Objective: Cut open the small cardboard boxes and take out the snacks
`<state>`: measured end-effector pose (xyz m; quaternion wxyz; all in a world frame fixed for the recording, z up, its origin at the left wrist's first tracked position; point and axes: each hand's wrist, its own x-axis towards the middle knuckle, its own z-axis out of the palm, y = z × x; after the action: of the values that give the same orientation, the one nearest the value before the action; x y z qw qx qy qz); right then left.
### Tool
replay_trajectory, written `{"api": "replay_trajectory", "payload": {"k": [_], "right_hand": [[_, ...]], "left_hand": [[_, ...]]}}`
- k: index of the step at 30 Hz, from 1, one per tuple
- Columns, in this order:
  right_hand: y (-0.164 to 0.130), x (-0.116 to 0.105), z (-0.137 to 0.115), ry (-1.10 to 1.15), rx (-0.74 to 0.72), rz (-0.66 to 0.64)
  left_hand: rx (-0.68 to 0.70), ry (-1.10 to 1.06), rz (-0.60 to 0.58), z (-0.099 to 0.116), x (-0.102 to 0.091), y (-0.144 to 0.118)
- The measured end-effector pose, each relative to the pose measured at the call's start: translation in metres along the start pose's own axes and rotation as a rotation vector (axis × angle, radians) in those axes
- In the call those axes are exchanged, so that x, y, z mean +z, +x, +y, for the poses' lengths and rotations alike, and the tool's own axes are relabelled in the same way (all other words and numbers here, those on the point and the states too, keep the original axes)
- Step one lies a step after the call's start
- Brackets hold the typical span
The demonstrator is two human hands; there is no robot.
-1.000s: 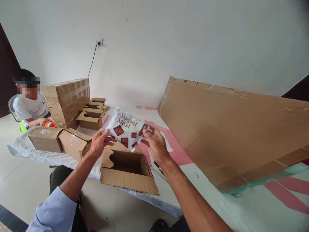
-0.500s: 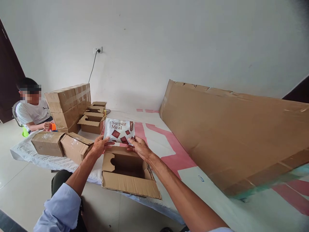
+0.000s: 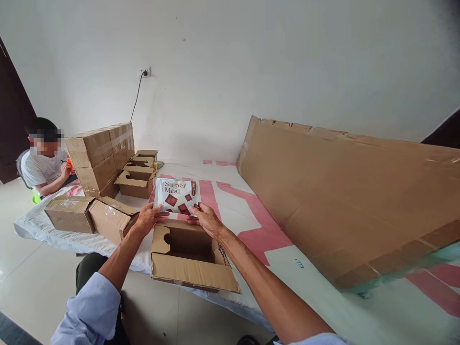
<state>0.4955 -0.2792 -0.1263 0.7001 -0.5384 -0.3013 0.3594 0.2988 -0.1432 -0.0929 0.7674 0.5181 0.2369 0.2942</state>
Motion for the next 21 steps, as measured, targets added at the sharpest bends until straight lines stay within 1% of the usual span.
{"api": "replay_trajectory", "payload": {"k": [4, 7, 10, 12, 14, 15, 17, 18, 19, 20, 21], "right_hand": [[-0.001, 0.001, -0.002, 0.017, -0.005, -0.007], [-0.005, 0.003, -0.008, 0.04, -0.004, -0.022], [-0.013, 0.004, -0.017, 0.073, 0.0, -0.046], [-0.022, 0.003, -0.023, 0.089, 0.002, -0.06], [-0.034, -0.001, -0.027, 0.108, -0.017, -0.045], [-0.04, -0.006, -0.028, 0.121, -0.035, -0.017], [-0.052, -0.019, -0.028, 0.152, -0.084, 0.073], [-0.057, -0.027, -0.027, 0.167, -0.114, 0.129], [-0.06, -0.036, -0.026, 0.178, -0.145, 0.183], [-0.062, -0.045, -0.025, 0.185, -0.178, 0.234], [-0.063, -0.054, -0.023, 0.184, -0.21, 0.28]], "left_hand": [[-0.001, -0.007, 0.009, 0.001, 0.002, -0.002], [0.01, -0.006, -0.003, 0.001, 0.003, -0.003], [0.041, 0.025, -0.035, 0.005, 0.005, -0.004], [0.074, 0.103, -0.085, 0.012, 0.008, -0.008], [0.139, 0.265, -0.119, 0.019, 0.012, -0.018], [0.197, 0.369, -0.111, 0.023, 0.015, -0.026], [0.347, 0.588, -0.07, 0.026, 0.021, -0.045], [0.414, 0.692, -0.071, 0.025, 0.024, -0.055], [0.455, 0.798, -0.128, 0.022, 0.028, -0.065], [0.47, 0.913, -0.236, 0.018, 0.031, -0.075], [0.459, 1.04, -0.38, 0.012, 0.035, -0.082]]}}
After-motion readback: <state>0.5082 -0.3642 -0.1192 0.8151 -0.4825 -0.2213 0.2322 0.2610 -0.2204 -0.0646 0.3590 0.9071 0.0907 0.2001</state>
